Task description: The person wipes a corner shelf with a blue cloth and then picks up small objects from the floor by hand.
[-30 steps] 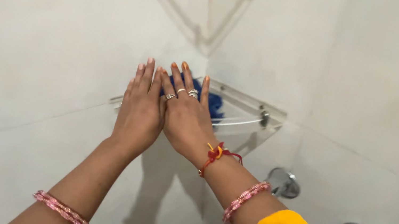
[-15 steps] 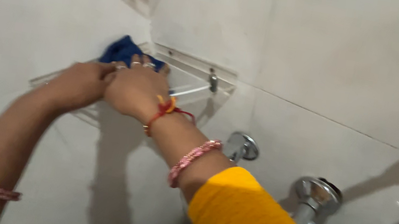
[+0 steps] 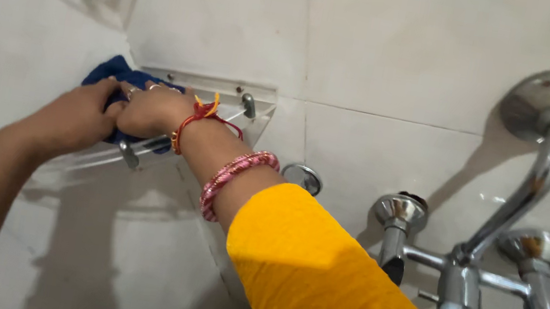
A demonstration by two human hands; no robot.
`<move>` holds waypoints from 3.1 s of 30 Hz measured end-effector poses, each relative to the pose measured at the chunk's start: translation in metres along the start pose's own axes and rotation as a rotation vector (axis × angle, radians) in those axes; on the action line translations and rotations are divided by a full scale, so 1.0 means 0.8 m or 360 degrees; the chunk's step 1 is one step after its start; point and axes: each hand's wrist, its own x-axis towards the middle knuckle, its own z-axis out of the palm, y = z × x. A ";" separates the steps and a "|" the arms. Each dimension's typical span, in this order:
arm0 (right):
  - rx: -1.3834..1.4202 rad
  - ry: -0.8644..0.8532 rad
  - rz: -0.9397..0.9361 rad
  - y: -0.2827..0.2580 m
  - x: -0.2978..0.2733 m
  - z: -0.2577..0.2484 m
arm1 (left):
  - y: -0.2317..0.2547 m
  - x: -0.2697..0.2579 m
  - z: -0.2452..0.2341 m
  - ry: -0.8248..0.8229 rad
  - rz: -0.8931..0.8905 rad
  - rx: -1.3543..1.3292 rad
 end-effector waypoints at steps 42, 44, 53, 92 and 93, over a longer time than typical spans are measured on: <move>-0.0084 0.0338 0.0061 0.014 0.068 0.032 | -0.004 0.036 0.008 0.0289 0.0290 0.0451; -0.0130 0.0355 0.0106 0.005 0.054 0.035 | 0.003 0.028 0.003 0.0309 0.0200 0.0501; -0.0186 0.0168 0.0055 -0.023 -0.002 -0.007 | 0.015 -0.001 -0.018 0.0372 0.0079 0.0308; -0.0273 0.0046 -0.0043 -0.019 -0.059 -0.035 | 0.039 -0.054 -0.051 0.0059 -0.0126 0.0292; -0.0248 0.0088 -0.0070 -0.019 -0.067 -0.036 | 0.038 -0.059 -0.052 0.0014 -0.0132 0.0254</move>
